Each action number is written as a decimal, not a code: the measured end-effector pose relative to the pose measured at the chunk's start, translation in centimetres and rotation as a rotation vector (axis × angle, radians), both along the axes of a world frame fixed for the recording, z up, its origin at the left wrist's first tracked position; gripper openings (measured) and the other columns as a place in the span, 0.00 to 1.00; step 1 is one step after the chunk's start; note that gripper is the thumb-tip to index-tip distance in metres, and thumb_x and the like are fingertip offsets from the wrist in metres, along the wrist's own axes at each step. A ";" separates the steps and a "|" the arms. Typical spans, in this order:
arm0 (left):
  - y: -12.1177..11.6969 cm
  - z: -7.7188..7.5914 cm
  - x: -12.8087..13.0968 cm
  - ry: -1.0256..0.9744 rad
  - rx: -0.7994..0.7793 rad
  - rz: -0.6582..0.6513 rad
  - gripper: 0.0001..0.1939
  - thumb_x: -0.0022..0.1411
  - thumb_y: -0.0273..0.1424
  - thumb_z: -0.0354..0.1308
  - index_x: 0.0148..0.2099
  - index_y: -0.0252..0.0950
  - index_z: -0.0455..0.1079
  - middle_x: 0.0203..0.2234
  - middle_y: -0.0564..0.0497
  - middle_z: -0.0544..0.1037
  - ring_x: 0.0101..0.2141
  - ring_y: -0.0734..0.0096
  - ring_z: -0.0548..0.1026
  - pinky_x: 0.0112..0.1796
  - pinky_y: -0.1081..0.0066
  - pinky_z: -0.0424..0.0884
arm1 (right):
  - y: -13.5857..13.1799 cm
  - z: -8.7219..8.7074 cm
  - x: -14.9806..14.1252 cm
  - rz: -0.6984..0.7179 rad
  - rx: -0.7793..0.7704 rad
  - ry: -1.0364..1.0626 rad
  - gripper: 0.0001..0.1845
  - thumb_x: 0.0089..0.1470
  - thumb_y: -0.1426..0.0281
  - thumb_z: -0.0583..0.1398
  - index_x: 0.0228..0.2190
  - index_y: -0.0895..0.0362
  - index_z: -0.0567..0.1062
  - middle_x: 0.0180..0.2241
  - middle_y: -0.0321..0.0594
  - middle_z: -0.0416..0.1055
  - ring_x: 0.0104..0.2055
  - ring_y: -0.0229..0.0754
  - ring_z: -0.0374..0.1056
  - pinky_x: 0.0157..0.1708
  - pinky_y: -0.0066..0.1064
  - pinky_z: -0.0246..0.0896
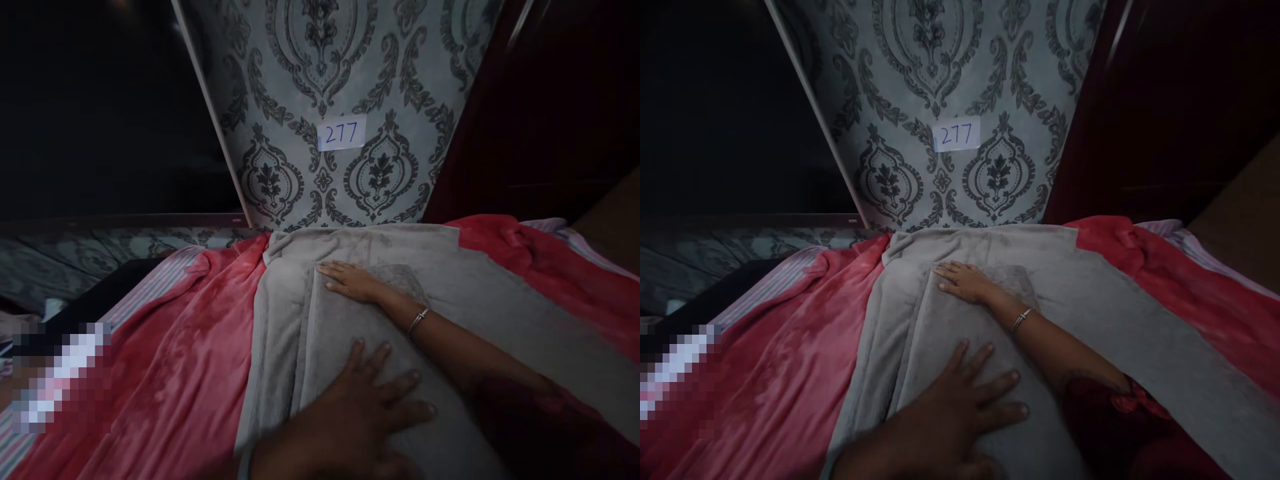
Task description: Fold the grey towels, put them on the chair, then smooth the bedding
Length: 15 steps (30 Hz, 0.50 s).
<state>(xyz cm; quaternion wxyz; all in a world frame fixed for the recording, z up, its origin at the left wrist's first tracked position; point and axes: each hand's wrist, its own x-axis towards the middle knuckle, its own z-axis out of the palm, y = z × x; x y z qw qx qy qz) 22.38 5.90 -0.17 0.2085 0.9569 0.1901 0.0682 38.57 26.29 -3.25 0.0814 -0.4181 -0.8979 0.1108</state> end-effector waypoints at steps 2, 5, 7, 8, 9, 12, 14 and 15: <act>-0.5 0.1 0.0 -0.003 0.011 -0.034 0.33 0.68 0.51 0.47 0.72 0.51 0.48 0.71 0.55 0.50 0.70 0.50 0.35 0.65 0.37 0.35 | -0.1 0.0 0.0 -0.005 0.009 -0.003 0.33 0.67 0.49 0.44 0.69 0.44 0.52 0.71 0.38 0.45 0.71 0.53 0.42 0.65 0.53 0.46; -1.5 0.1 -0.1 -0.013 0.015 -0.069 0.33 0.69 0.49 0.48 0.72 0.50 0.48 0.71 0.53 0.50 0.70 0.52 0.37 0.66 0.37 0.35 | -0.3 0.1 -0.1 -0.021 0.020 -0.022 0.33 0.67 0.50 0.44 0.69 0.45 0.52 0.71 0.38 0.45 0.71 0.53 0.42 0.65 0.53 0.46; -2.7 -0.1 -0.4 -0.007 -0.007 -0.095 0.33 0.69 0.47 0.48 0.72 0.49 0.48 0.71 0.53 0.50 0.70 0.54 0.36 0.66 0.40 0.35 | -0.4 0.1 -0.1 -0.027 0.020 -0.029 0.33 0.68 0.51 0.44 0.69 0.45 0.51 0.71 0.39 0.45 0.71 0.53 0.42 0.65 0.53 0.45; -3.4 -0.1 -0.7 -0.003 -0.025 -0.107 0.33 0.69 0.46 0.49 0.72 0.48 0.48 0.71 0.53 0.49 0.70 0.55 0.36 0.67 0.41 0.35 | -0.4 0.1 -0.1 -0.030 0.020 -0.032 0.33 0.68 0.51 0.44 0.69 0.46 0.51 0.71 0.39 0.45 0.71 0.53 0.43 0.65 0.53 0.44; -4.3 -0.2 -1.0 0.002 -0.046 -0.115 0.32 0.70 0.45 0.49 0.72 0.47 0.48 0.71 0.53 0.49 0.70 0.56 0.36 0.67 0.43 0.34 | -0.5 0.1 -0.1 -0.029 0.022 -0.035 0.33 0.68 0.52 0.44 0.69 0.46 0.51 0.71 0.40 0.45 0.71 0.52 0.43 0.65 0.53 0.44; -6.8 -0.2 -2.1 0.001 -0.136 -0.113 0.31 0.70 0.43 0.48 0.72 0.46 0.49 0.71 0.53 0.48 0.70 0.59 0.39 0.68 0.48 0.36 | -0.9 0.5 -0.2 -0.035 0.038 -0.044 0.32 0.68 0.54 0.44 0.69 0.48 0.51 0.71 0.40 0.45 0.71 0.52 0.43 0.66 0.52 0.43; -8.0 0.0 -3.0 -0.031 -0.233 -0.118 0.29 0.70 0.44 0.47 0.70 0.46 0.55 0.70 0.53 0.52 0.70 0.60 0.45 0.69 0.51 0.38 | -1.4 1.2 -0.4 -0.071 0.035 -0.073 0.31 0.69 0.55 0.45 0.69 0.48 0.52 0.71 0.41 0.44 0.71 0.53 0.42 0.66 0.53 0.40; -8.2 0.2 -3.4 -0.058 -0.298 -0.114 0.27 0.71 0.44 0.47 0.69 0.45 0.59 0.69 0.52 0.56 0.69 0.61 0.50 0.68 0.54 0.43 | -1.7 1.7 -0.6 -0.097 0.028 -0.094 0.31 0.69 0.56 0.46 0.69 0.48 0.52 0.71 0.40 0.43 0.72 0.54 0.40 0.66 0.55 0.39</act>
